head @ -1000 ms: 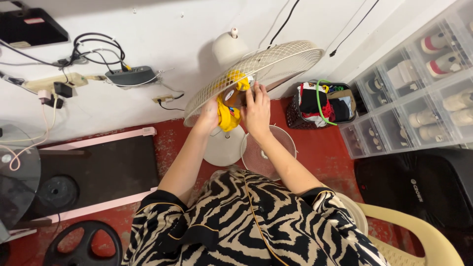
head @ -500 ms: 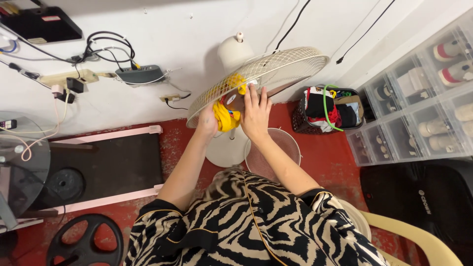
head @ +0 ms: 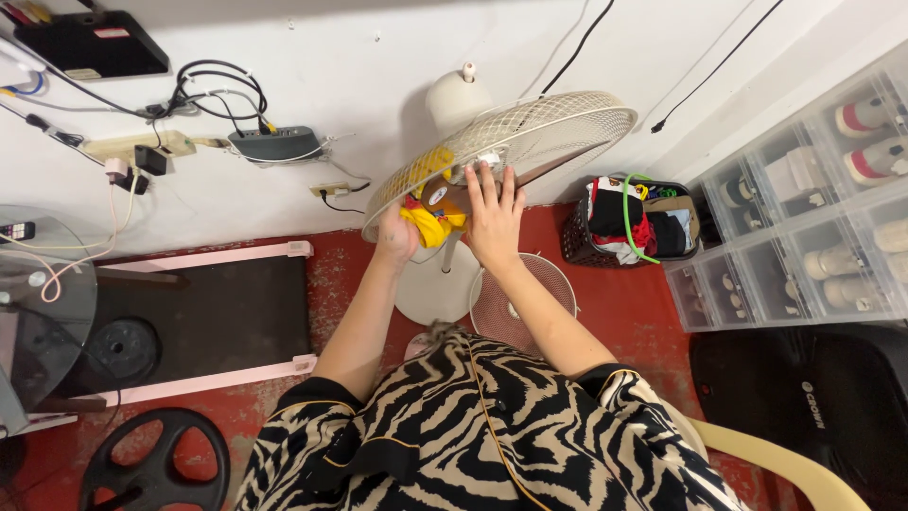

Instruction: The person removes the front grille of a standing fan, wets a yellow cloth in a basin of water, and wipes the fan blades and inner housing with the cloth. The grille is set aside on the floor during cleaning.

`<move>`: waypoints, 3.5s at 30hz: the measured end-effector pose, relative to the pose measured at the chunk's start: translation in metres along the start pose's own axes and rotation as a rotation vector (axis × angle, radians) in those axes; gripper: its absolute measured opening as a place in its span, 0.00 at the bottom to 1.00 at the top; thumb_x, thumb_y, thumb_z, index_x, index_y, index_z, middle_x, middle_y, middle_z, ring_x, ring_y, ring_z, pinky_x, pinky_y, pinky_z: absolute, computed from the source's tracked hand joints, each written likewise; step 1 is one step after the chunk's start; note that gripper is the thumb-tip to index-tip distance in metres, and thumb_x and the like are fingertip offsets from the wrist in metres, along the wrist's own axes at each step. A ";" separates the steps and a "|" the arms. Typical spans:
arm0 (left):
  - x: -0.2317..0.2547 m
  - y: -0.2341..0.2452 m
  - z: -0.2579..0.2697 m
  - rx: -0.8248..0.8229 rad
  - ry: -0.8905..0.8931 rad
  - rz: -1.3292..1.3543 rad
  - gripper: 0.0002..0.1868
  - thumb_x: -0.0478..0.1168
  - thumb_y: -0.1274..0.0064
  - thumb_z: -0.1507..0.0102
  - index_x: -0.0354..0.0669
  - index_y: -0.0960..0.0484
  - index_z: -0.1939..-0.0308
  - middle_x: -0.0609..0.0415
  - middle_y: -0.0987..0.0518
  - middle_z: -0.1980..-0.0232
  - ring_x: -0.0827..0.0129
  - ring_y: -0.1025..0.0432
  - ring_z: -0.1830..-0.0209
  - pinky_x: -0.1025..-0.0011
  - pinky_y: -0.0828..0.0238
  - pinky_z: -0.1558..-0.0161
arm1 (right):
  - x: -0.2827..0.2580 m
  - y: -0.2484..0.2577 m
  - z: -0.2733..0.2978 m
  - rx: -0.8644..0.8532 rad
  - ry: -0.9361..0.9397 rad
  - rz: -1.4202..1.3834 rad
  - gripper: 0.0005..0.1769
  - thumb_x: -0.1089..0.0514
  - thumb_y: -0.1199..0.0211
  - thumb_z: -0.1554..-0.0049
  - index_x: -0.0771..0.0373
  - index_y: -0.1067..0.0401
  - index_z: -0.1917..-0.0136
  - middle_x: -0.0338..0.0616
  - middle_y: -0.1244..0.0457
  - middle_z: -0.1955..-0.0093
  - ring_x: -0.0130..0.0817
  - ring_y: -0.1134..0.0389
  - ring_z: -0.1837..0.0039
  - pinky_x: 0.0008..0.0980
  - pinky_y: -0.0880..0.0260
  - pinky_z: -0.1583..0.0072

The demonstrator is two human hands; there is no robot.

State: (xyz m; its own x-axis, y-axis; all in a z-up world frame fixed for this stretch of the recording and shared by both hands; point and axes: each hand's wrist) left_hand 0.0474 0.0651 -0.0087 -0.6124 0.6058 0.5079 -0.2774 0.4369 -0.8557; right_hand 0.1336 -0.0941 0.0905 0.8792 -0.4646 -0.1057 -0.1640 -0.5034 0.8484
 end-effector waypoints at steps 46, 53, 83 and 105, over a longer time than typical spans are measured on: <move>-0.016 -0.099 0.119 0.327 -0.437 -0.394 0.05 0.31 0.52 0.25 0.37 0.30 0.46 0.54 0.26 0.48 0.74 0.30 0.49 0.73 0.30 0.44 | 0.062 0.045 0.081 -0.310 -0.265 -1.615 0.06 0.63 0.29 0.41 0.69 0.24 0.54 0.43 0.33 0.53 0.28 0.32 0.51 0.30 0.30 0.47; -0.030 -0.087 0.119 0.153 -0.233 -0.623 0.09 0.32 0.48 0.33 0.35 0.22 0.48 0.54 0.21 0.51 0.72 0.27 0.51 0.74 0.29 0.47 | 0.033 0.046 0.068 -0.188 -0.559 -2.428 0.31 0.45 0.41 0.36 0.67 0.35 0.28 0.53 0.36 0.31 0.47 0.34 0.31 0.48 0.36 0.26; -0.035 -0.061 0.035 0.401 -0.311 -0.600 0.10 0.34 0.35 0.36 0.35 0.16 0.53 0.58 0.20 0.58 0.78 0.29 0.61 0.78 0.32 0.59 | 0.035 0.060 0.014 -0.127 -0.734 -2.284 0.33 0.48 0.47 0.41 0.67 0.38 0.27 0.57 0.36 0.33 0.51 0.33 0.33 0.50 0.34 0.29; 0.004 -0.157 0.031 -0.112 -0.813 -1.324 0.20 0.23 0.53 0.40 0.37 0.21 0.44 0.46 0.20 0.47 0.51 0.27 0.44 0.58 0.33 0.39 | 0.074 0.062 -0.051 -0.270 -0.463 -1.747 0.16 0.66 0.34 0.40 0.66 0.27 0.38 0.43 0.30 0.44 0.29 0.28 0.45 0.31 0.25 0.42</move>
State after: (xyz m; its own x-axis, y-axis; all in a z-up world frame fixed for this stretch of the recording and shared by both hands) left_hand 0.0651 -0.0220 0.1251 -0.2169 -0.7314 0.6466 -0.8923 0.4172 0.1726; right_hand 0.2117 -0.1227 0.1619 -0.2440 0.2392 -0.9398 0.8107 -0.4816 -0.3331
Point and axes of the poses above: each hand's wrist, its own z-axis away from the middle knuckle, its own y-axis out of the back of the hand, x = y × z
